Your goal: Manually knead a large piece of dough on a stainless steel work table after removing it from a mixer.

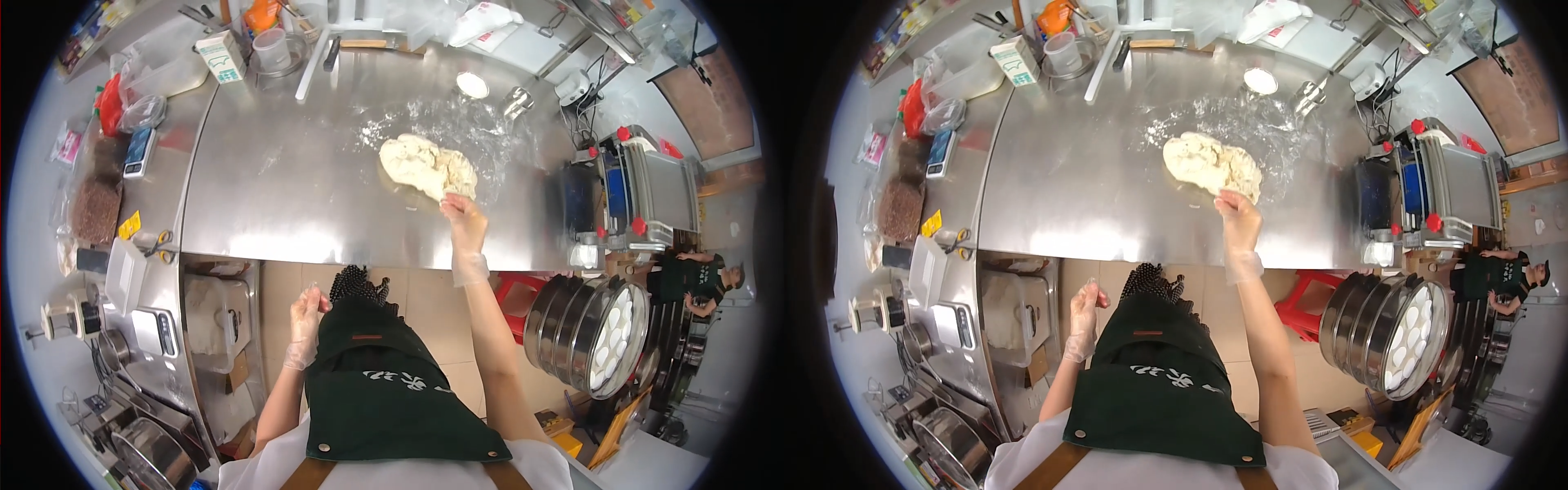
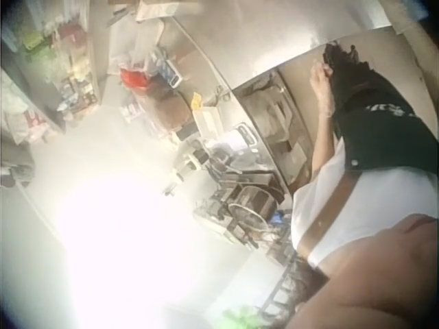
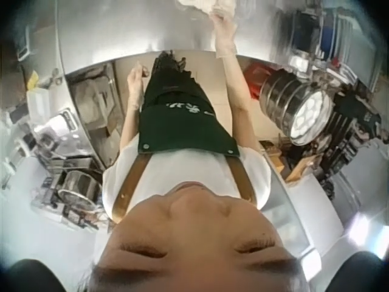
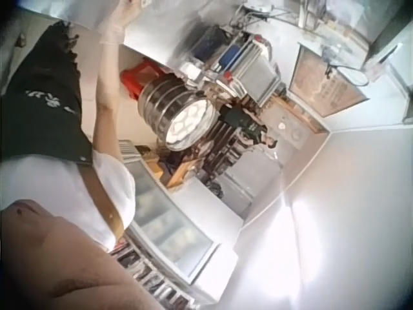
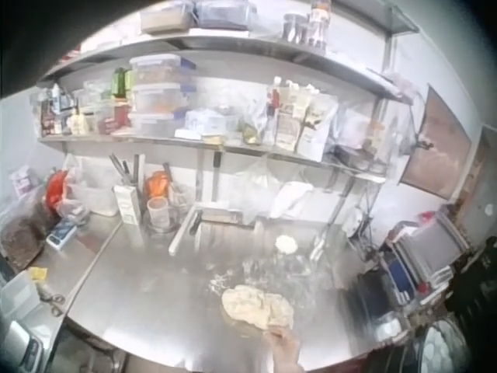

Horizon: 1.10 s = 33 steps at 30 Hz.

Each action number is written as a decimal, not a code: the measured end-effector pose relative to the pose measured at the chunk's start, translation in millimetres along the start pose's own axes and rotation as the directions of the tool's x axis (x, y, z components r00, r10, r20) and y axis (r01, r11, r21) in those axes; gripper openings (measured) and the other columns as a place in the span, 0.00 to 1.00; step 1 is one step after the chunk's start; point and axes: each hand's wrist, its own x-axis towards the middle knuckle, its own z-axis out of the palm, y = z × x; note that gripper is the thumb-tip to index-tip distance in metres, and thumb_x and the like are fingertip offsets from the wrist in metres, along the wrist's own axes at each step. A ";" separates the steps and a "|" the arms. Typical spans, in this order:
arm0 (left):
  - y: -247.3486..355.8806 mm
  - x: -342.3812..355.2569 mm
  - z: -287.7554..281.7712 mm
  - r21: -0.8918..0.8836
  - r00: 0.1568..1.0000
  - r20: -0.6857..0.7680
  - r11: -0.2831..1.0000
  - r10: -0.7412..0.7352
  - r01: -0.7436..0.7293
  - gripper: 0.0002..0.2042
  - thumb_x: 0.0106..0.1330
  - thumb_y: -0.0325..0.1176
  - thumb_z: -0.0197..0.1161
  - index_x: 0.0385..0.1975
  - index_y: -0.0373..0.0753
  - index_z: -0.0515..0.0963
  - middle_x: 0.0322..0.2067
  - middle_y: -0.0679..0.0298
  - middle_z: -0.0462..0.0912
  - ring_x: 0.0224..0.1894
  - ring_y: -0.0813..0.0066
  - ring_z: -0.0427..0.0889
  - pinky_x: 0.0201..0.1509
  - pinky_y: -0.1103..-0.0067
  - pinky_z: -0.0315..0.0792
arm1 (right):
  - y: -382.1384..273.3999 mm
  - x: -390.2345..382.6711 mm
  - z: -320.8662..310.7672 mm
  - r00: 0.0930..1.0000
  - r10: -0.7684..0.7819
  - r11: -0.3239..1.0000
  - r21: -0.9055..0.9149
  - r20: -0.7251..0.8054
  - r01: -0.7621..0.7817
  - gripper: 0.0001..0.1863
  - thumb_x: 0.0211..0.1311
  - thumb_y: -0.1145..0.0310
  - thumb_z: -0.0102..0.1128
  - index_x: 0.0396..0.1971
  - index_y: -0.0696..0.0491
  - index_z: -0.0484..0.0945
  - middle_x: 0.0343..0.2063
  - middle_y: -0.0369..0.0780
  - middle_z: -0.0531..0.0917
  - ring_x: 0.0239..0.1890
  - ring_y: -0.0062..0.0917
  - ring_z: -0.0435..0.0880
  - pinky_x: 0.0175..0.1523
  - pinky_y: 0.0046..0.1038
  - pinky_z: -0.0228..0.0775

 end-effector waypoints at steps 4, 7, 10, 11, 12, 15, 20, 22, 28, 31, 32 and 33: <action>43.2 65.5 44.7 0.008 0.999 0.036 1.000 -0.002 0.001 0.17 0.79 0.41 0.52 0.25 0.40 0.74 0.24 0.71 0.73 0.31 0.83 0.71 0.40 0.81 0.67 | 21.9 94.8 26.4 0.914 -0.382 0.695 -0.608 0.138 0.383 0.07 0.52 0.80 0.65 0.32 0.56 0.86 0.33 0.44 0.88 0.32 0.30 0.86 0.41 0.29 0.79; 67.0 108.5 70.9 0.032 0.998 0.070 0.999 0.009 -0.011 0.17 0.79 0.40 0.51 0.26 0.41 0.74 0.25 0.71 0.73 0.31 0.83 0.70 0.40 0.82 0.66 | 44.0 105.5 55.8 0.865 -0.362 0.224 -0.868 0.347 0.442 0.16 0.55 0.78 0.56 0.43 0.54 0.85 0.36 0.46 0.86 0.41 0.37 0.86 0.46 0.33 0.78; 77.1 136.5 89.2 0.057 0.998 0.064 0.998 0.023 -0.026 0.17 0.79 0.41 0.51 0.26 0.41 0.74 0.24 0.71 0.74 0.30 0.83 0.69 0.41 0.82 0.66 | 52.8 86.8 55.8 0.698 -0.604 0.265 -0.729 0.384 0.631 0.22 0.56 0.80 0.54 0.53 0.55 0.80 0.45 0.51 0.84 0.50 0.42 0.82 0.56 0.38 0.75; 77.6 144.4 95.2 0.047 0.997 0.069 0.999 0.016 -0.020 0.17 0.79 0.42 0.52 0.26 0.41 0.74 0.24 0.71 0.74 0.30 0.83 0.70 0.41 0.82 0.66 | 50.6 84.1 49.8 0.832 -0.408 0.481 -0.685 0.377 0.547 0.24 0.55 0.81 0.53 0.55 0.57 0.78 0.47 0.54 0.81 0.50 0.46 0.81 0.55 0.40 0.74; 77.2 149.5 101.0 0.033 0.997 0.077 0.999 -0.020 0.017 0.18 0.79 0.42 0.52 0.26 0.41 0.74 0.24 0.71 0.74 0.30 0.83 0.70 0.41 0.81 0.66 | 46.2 82.5 42.6 0.892 -0.268 0.667 -0.599 0.363 0.444 0.26 0.54 0.83 0.52 0.56 0.58 0.76 0.49 0.57 0.79 0.51 0.49 0.79 0.55 0.42 0.74; 73.6 159.6 117.8 0.015 0.997 0.058 0.999 -0.049 0.048 0.18 0.79 0.43 0.52 0.26 0.41 0.74 0.24 0.70 0.74 0.30 0.82 0.70 0.41 0.81 0.66 | 21.5 90.2 18.2 0.897 -0.239 0.795 -0.455 0.371 0.400 0.27 0.56 0.84 0.49 0.59 0.60 0.71 0.52 0.59 0.77 0.52 0.54 0.77 0.55 0.46 0.72; 66.5 155.1 153.1 -0.052 0.989 -0.128 0.996 -0.074 0.068 0.19 0.78 0.46 0.53 0.27 0.40 0.74 0.24 0.68 0.75 0.30 0.78 0.73 0.41 0.78 0.69 | 1.5 86.0 27.6 0.820 -0.023 0.632 -0.627 0.572 0.455 0.28 0.57 0.84 0.46 0.60 0.59 0.73 0.57 0.56 0.77 0.62 0.51 0.74 0.67 0.40 0.65; 64.1 155.6 166.8 -0.054 0.993 -0.109 0.997 -0.052 0.047 0.18 0.78 0.45 0.52 0.26 0.40 0.73 0.25 0.68 0.74 0.31 0.79 0.71 0.42 0.79 0.67 | 3.6 92.2 23.0 0.746 -0.205 0.563 -0.548 0.633 0.619 0.31 0.53 0.86 0.46 0.61 0.58 0.72 0.55 0.53 0.79 0.59 0.48 0.76 0.68 0.40 0.65; 69.1 211.9 177.8 0.212 0.966 -0.210 0.971 0.151 -0.106 0.18 0.77 0.46 0.52 0.38 0.33 0.75 0.39 0.62 0.77 0.43 0.75 0.73 0.49 0.76 0.68 | -1.5 150.4 -40.1 0.923 -0.233 0.879 -0.340 0.306 0.334 0.26 0.59 0.80 0.50 0.60 0.57 0.73 0.56 0.56 0.77 0.59 0.47 0.76 0.65 0.43 0.66; 69.9 264.9 199.5 0.358 0.957 -0.138 0.914 0.255 -0.192 0.24 0.75 0.49 0.54 0.56 0.33 0.75 0.53 0.53 0.79 0.57 0.63 0.75 0.62 0.70 0.68 | 10.2 157.1 -12.4 0.775 -0.504 0.382 -0.707 0.381 0.595 0.23 0.65 0.71 0.55 0.59 0.58 0.73 0.56 0.53 0.76 0.58 0.45 0.75 0.63 0.44 0.66; 70.6 283.1 208.8 0.488 0.957 -0.093 0.851 0.274 -0.196 0.25 0.74 0.49 0.55 0.60 0.35 0.74 0.57 0.51 0.78 0.61 0.59 0.75 0.65 0.69 0.67 | 16.9 154.1 -4.0 0.789 -0.455 0.402 -0.695 0.413 0.596 0.23 0.66 0.68 0.56 0.59 0.58 0.73 0.57 0.53 0.76 0.59 0.44 0.74 0.63 0.44 0.66; 71.0 299.8 219.0 0.615 0.929 0.050 0.722 0.367 -0.318 0.24 0.73 0.49 0.56 0.59 0.37 0.76 0.56 0.51 0.79 0.60 0.56 0.75 0.65 0.67 0.68 | 24.8 151.8 2.3 0.794 -0.388 0.421 -0.676 0.468 0.605 0.23 0.67 0.65 0.56 0.59 0.58 0.74 0.57 0.52 0.76 0.60 0.44 0.74 0.63 0.44 0.66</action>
